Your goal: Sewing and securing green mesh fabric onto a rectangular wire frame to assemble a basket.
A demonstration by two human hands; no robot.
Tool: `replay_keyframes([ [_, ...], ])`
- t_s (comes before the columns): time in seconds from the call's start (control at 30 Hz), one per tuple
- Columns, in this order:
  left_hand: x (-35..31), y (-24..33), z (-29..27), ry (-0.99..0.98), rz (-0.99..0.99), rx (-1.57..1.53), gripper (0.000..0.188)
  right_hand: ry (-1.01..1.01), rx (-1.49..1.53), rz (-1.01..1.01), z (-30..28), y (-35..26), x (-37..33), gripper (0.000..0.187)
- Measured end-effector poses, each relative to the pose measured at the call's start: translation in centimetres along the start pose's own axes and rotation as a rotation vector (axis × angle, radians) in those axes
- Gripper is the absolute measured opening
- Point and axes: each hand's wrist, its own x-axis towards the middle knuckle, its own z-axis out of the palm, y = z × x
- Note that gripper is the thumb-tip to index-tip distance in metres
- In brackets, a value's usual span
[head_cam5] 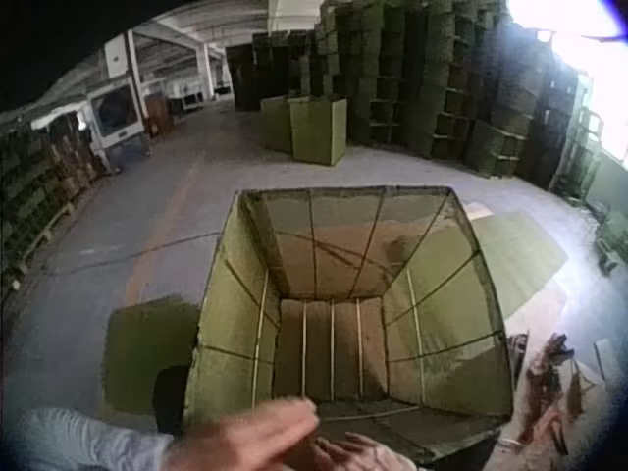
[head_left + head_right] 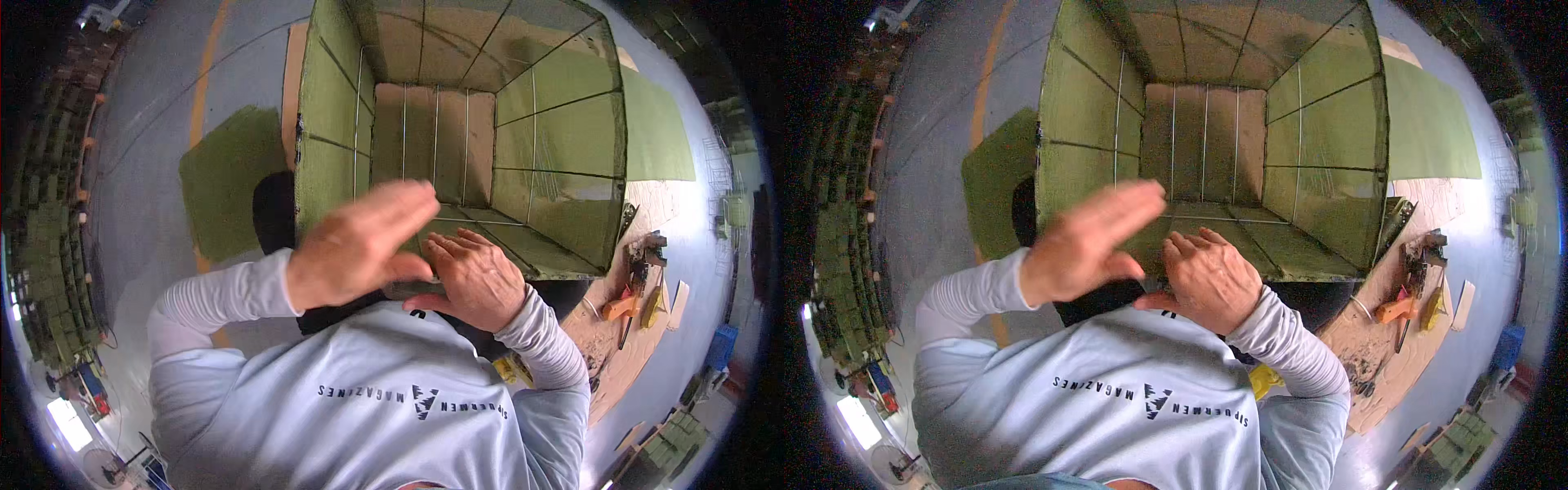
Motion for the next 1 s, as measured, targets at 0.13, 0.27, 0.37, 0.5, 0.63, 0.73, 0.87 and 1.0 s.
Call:
replay_keyframes([
  [0.13,1.0,-3.5,-6.4,0.45,-0.552,0.282,0.037,-0.023,-0.039,0.078,-0.4,-0.4,0.1,0.086],
  [0.27,0.0,-9.2,-7.0,0.401,-0.691,0.1,0.036,-0.009,-0.043,0.071,-0.3,0.0,0.6,0.081],
  [0.37,0.5,-10.8,-6.9,0.278,-0.651,0.154,0.037,0.053,-0.069,0.054,0.0,0.7,0.9,0.079],
  [0.5,2.2,-9.6,-6.7,0.218,-0.632,0.513,0.037,0.015,-0.082,0.075,-0.4,0.8,1.6,0.076],
  [0.63,3.9,-10.6,-6.8,0.211,-0.56,0.608,0.032,0.143,-0.165,0.093,-0.7,1.6,1.8,0.072],
  [0.73,5.2,-11.6,-7.6,0.144,-0.456,0.649,0.031,0.16,-0.197,0.089,-1.0,2.1,2.3,0.071],
  [0.87,5.4,-12.7,-8.3,0.091,-0.611,0.52,0.031,0.302,-0.213,0.005,-0.6,4.0,3.8,0.065],
  [1.0,6.2,-15.6,-7.6,0.197,-0.626,0.579,0.032,0.214,-0.265,0.04,-1.9,4.8,5.3,0.061],
])
